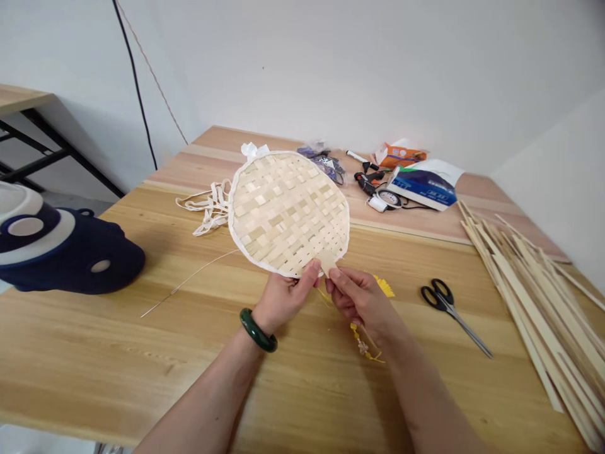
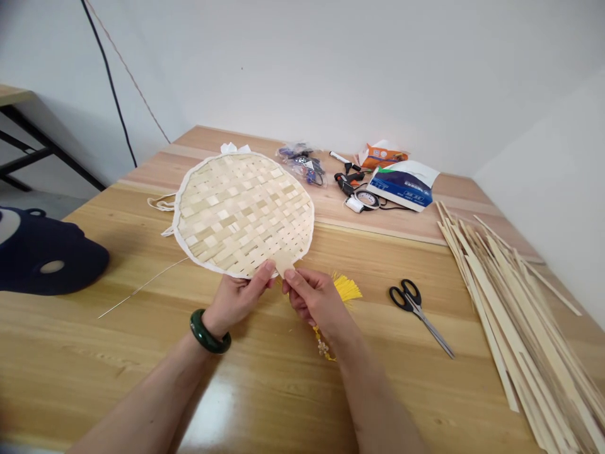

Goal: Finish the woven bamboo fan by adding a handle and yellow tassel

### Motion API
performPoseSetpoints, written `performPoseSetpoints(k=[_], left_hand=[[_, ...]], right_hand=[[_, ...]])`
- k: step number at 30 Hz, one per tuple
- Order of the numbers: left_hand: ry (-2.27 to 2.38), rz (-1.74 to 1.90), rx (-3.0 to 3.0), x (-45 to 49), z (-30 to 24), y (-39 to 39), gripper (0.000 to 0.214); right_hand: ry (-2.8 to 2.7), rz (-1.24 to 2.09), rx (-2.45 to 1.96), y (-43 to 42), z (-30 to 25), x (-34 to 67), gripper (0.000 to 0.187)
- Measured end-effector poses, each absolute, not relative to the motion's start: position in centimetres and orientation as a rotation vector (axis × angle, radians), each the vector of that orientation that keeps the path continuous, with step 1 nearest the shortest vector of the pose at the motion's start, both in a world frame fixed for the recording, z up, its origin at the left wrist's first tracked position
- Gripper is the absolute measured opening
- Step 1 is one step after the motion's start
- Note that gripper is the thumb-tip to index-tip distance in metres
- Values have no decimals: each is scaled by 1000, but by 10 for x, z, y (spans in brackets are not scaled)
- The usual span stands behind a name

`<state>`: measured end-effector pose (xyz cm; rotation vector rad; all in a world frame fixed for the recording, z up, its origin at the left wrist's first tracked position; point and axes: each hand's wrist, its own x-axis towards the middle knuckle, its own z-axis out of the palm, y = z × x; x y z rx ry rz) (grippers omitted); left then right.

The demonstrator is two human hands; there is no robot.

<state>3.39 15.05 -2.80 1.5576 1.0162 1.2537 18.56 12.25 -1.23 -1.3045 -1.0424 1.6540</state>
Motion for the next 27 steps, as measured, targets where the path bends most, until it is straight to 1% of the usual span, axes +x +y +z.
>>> performPoseSetpoints(k=[5,9,11,16,20,27], left_hand=[[1004,1207,1528,34,-26,148,42],[995,1160,1570,36,-22,145,46],[981,1148,1589,37,-22,145,46],[1041,1217,1490,40,-29,150,42],[1049,1226,1501,39,-31,154,43],[988,1145,1525,36,-29,153,40]], right_hand=[[-1062,1685,-1293,123,-12,194,45],[-1061,1813,-1276,125,-10,204,47],[-1069,1828,-1274,126,-10,206,48],[-1047,1623,-1382,126,-15,192,48],[-1000,1560,-1420,126,-17,184,51],[-1047,1767,-1370,127,-14,202,46]])
